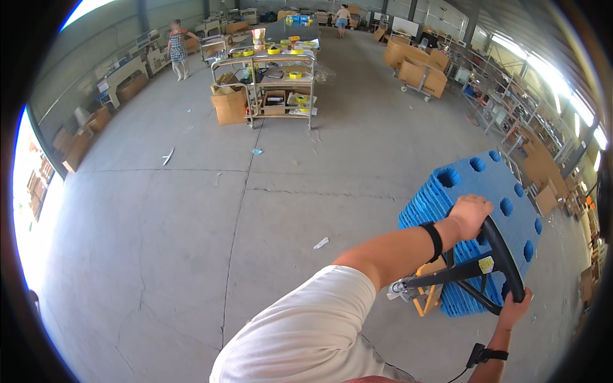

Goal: Using a manual pallet jack to move a stack of blue plastic pallets through a warehouse facility.

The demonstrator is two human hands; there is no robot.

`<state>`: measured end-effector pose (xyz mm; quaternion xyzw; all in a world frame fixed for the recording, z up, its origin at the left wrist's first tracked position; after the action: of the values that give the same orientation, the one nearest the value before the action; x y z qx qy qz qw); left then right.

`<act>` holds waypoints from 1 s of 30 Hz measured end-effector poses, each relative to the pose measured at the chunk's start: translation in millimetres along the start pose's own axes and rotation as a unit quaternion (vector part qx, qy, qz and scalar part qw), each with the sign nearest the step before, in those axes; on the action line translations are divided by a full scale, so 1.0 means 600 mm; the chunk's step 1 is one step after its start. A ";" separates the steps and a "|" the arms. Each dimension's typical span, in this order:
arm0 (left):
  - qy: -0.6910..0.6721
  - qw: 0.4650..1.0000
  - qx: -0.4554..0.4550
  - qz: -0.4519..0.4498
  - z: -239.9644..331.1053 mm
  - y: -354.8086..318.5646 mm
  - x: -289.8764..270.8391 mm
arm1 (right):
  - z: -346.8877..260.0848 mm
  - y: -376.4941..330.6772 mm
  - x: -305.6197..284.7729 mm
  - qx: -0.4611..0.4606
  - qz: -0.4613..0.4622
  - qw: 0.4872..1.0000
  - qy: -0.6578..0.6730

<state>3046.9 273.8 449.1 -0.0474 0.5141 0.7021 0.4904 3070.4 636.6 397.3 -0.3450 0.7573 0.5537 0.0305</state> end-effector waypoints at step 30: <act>0.149 0.963 0.022 0.224 0.516 -0.364 -0.026 | 0.123 -0.062 -0.473 -0.318 0.060 0.928 0.187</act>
<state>3351.3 499.7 455.2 -0.0239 0.5941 0.7676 0.2392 3282.3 833.2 459.8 -0.3878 0.5531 0.6916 -0.2557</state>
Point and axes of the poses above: each hand's wrist, its own y-axis towards the middle knuckle, its own x-axis out of the palm, z = x × y, the point moved 2 cm from there along y, towards the middle knuckle, and after that the axes turned 11 degrees about z, right-handed, at the moved point
